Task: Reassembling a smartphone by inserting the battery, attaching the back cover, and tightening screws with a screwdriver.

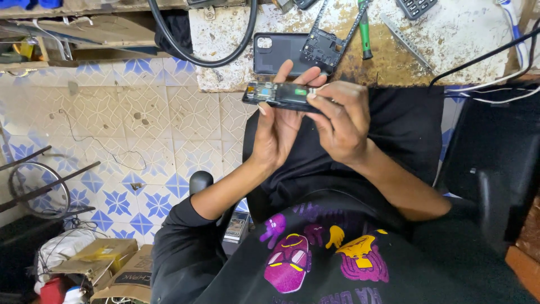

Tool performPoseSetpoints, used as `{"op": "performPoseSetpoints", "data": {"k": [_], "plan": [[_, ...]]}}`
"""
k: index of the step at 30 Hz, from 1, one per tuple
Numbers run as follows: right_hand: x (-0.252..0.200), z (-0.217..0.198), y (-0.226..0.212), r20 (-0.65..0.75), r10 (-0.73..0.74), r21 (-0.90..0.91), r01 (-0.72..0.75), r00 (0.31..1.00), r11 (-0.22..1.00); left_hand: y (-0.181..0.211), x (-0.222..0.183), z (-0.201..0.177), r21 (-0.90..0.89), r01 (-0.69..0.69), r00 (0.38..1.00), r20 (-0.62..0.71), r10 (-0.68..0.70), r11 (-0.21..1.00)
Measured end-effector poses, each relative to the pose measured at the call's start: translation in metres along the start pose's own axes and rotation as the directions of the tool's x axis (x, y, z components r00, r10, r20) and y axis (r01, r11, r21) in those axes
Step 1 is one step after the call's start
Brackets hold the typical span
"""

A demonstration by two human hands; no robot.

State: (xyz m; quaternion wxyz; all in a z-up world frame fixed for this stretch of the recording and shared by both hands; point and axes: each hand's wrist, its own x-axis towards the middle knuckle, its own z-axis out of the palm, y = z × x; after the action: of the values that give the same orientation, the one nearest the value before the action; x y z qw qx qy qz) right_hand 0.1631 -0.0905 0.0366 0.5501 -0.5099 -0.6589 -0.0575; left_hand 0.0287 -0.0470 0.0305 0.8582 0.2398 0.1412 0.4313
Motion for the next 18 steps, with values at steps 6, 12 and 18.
{"op": "performPoseSetpoints", "data": {"k": [6,12,18], "plan": [[-0.013,0.021,-0.016,0.107,0.061,0.081,-0.070,0.992,0.994,0.002,0.007,-0.019,0.101,-0.076,0.996,-0.047,0.081,0.992],[-0.008,0.012,-0.022,0.309,0.269,0.245,-0.349,0.912,0.904,0.004,0.004,-0.022,0.244,-0.101,0.983,-0.126,0.134,0.965],[-0.002,0.010,-0.019,0.409,0.411,0.329,-0.552,0.815,0.767,-0.001,0.003,-0.029,0.233,-0.082,0.972,-0.196,0.129,0.969]]}}
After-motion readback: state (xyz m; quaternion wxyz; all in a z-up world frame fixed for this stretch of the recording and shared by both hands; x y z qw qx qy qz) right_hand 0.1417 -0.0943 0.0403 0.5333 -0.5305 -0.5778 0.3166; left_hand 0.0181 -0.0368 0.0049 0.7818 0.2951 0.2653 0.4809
